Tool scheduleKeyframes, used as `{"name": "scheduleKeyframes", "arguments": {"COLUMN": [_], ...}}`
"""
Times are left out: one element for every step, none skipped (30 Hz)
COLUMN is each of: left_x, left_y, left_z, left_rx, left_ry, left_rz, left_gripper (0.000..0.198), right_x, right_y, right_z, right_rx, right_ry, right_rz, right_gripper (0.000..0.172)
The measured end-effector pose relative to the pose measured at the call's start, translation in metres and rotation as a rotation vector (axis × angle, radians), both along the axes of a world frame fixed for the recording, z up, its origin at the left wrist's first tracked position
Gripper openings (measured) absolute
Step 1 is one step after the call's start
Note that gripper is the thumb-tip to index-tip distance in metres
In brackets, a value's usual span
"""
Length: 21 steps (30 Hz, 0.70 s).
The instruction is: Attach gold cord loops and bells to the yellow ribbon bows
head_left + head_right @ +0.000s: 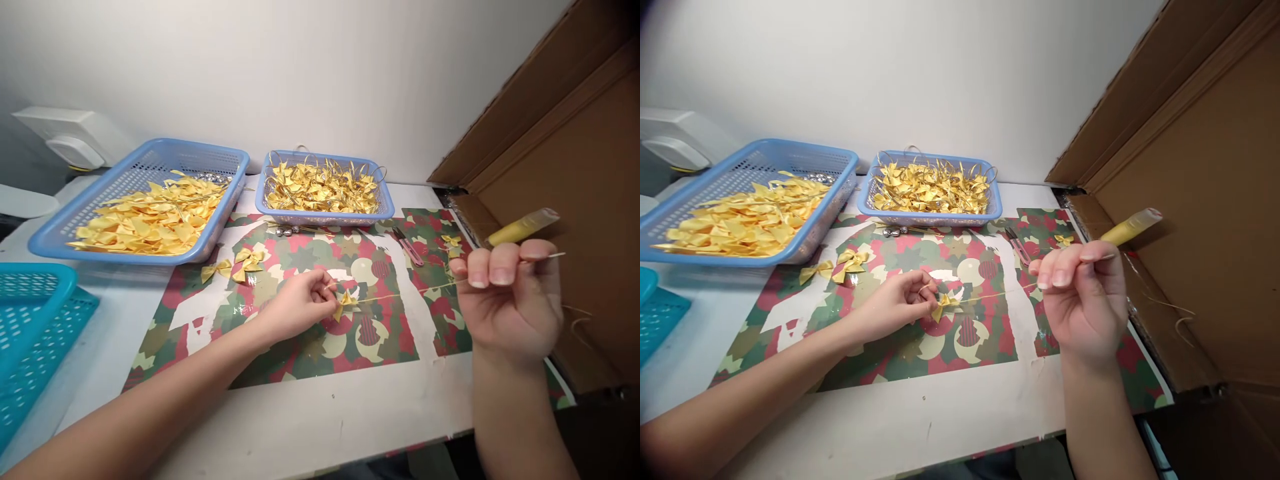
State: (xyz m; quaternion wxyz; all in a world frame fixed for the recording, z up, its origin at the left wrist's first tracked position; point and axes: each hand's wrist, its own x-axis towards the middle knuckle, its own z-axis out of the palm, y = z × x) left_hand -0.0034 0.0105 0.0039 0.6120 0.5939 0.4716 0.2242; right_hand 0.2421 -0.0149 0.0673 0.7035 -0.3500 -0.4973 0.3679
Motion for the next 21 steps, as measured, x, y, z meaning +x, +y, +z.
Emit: {"name": "scheduleKeyframes", "arguments": {"left_x": [-0.002, -0.004, -0.005, -0.005, -0.005, -0.004, -0.002, 0.0, 0.002, 0.004, 0.006, 0.007, 0.008, 0.007, 0.007, 0.005, 0.004, 0.003, 0.002, 0.001, 0.001], "left_y": [0.001, 0.002, 0.002, 0.001, 0.0, -0.002, -0.004, -0.005, -0.006, -0.006, -0.005, -0.003, 0.0, 0.004, 0.008, 0.012, 0.016, 0.02, 0.023, 0.025, 0.027], "left_z": [0.003, 0.007, 0.011, 0.015, 0.02, 0.025, 0.029, 0.033, 0.036, 0.039, 0.04, 0.041, 0.042, 0.043, 0.044, 0.045, 0.046, 0.047, 0.048, 0.048, 0.047], "left_rx": [0.08, 0.199, 0.343, 0.495, 0.635, 0.745, 0.811, 0.816, 0.759, 0.662, 0.524, 0.388, 0.256, 0.15, 0.083, 0.026, -0.015, -0.044, -0.063, -0.072, -0.074], "left_ry": [0.069, 0.143, 0.208, 0.251, 0.263, 0.242, 0.194, 0.132, 0.064, -0.014, -0.089, -0.178, -0.281, -0.388, -0.51, -0.615, -0.688, -0.742, -0.773, -0.789, -0.793], "left_rz": [0.002, 0.031, 0.081, 0.136, 0.172, 0.164, 0.114, 0.03, -0.066, -0.137, -0.187, -0.213, -0.221, -0.194, -0.117, -0.011, 0.107, 0.215, 0.304, 0.368, 0.404], "left_gripper": [0.014, 0.018, 0.025, 0.033, 0.039, 0.044, 0.046, 0.046, 0.045, 0.043, 0.037, 0.029, 0.026, 0.034, 0.041, 0.045, 0.046, 0.045, 0.041, 0.036, 0.028], "right_x": [-0.002, -0.004, -0.007, -0.011, -0.016, -0.021, -0.027, -0.032, -0.038, -0.044, -0.05, -0.055, -0.059, -0.062, -0.065, -0.067, -0.069, -0.071, -0.072, -0.073, -0.074], "right_y": [0.0, 0.0, 0.001, 0.001, 0.003, 0.004, 0.006, 0.009, 0.013, 0.018, 0.023, 0.03, 0.036, 0.042, 0.048, 0.052, 0.055, 0.056, 0.056, 0.054, 0.051], "right_z": [0.002, 0.004, 0.007, 0.01, 0.013, 0.017, 0.021, 0.024, 0.027, 0.028, 0.029, 0.028, 0.025, 0.021, 0.016, 0.009, 0.002, -0.005, -0.012, -0.017, -0.021], "right_rx": [0.007, 0.012, 0.018, 0.021, 0.02, 0.021, 0.021, 0.024, 0.024, 0.019, 0.017, 0.013, 0.006, 0.0, -0.005, -0.018, -0.051, -0.089, -0.128, -0.169, -0.209], "right_ry": [-0.018, -0.037, -0.054, -0.07, -0.086, -0.102, -0.119, -0.137, -0.155, -0.172, -0.18, -0.179, -0.17, -0.152, -0.121, -0.09, -0.075, -0.077, -0.086, -0.113, -0.137], "right_rz": [0.033, 0.069, 0.107, 0.144, 0.175, 0.201, 0.217, 0.234, 0.243, 0.251, 0.261, 0.274, 0.29, 0.319, 0.352, 0.382, 0.415, 0.455, 0.477, 0.516, 0.549], "right_gripper": [0.006, 0.006, 0.005, 0.005, 0.005, 0.006, 0.008, 0.01, 0.012, 0.013, 0.015, 0.015, 0.014, 0.014, 0.013, 0.014, 0.015, 0.016, 0.018, 0.02, 0.022]}}
